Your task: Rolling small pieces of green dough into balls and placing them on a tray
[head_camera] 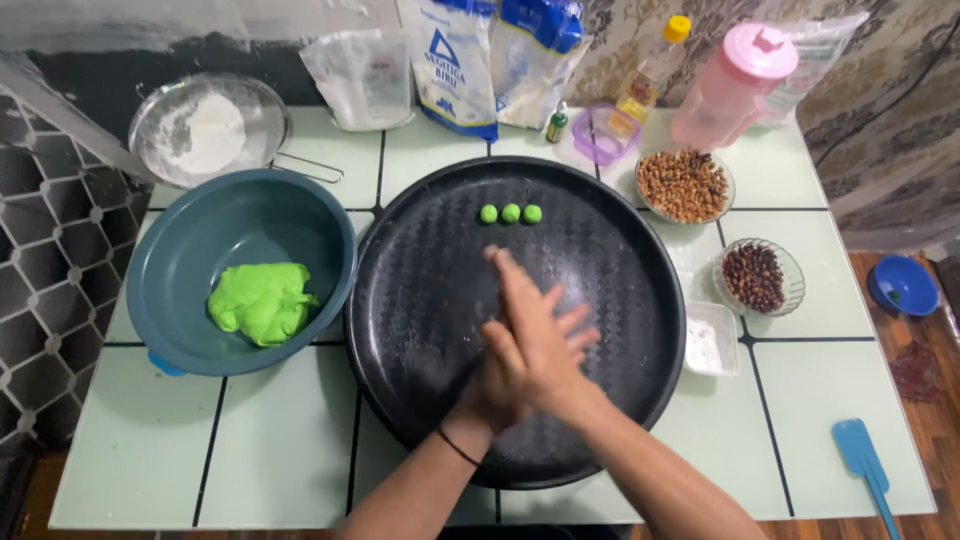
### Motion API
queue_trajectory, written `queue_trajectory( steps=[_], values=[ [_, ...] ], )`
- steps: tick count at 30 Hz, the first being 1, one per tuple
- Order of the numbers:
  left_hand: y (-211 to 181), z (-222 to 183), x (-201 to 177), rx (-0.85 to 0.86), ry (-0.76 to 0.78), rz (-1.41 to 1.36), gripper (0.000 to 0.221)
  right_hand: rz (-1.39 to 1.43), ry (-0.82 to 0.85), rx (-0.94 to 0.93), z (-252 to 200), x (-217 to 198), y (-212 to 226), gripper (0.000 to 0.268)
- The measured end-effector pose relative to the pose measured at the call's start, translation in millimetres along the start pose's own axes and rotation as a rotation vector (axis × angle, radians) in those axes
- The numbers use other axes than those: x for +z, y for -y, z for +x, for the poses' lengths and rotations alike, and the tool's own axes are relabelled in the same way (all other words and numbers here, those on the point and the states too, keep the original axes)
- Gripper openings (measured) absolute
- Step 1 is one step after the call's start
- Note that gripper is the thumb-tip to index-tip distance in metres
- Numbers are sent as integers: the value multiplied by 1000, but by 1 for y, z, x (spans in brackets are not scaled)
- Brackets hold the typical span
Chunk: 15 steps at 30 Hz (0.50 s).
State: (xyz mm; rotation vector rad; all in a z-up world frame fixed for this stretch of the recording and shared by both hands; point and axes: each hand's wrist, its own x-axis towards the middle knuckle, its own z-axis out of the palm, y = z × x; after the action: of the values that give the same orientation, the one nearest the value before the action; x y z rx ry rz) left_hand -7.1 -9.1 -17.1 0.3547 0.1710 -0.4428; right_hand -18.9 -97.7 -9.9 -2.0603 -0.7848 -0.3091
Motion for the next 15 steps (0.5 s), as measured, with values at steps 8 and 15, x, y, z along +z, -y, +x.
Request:
queue_trajectory(
  steps=[8, 15],
  values=[
    [19, 17, -69, -87, 332, -78, 91, -37, 96, 48, -10, -12, 3, 73],
    [6, 8, -46, -40, 423, -103, 90, 67, 151, -171, -29, -1, 15, 68]
  ],
)
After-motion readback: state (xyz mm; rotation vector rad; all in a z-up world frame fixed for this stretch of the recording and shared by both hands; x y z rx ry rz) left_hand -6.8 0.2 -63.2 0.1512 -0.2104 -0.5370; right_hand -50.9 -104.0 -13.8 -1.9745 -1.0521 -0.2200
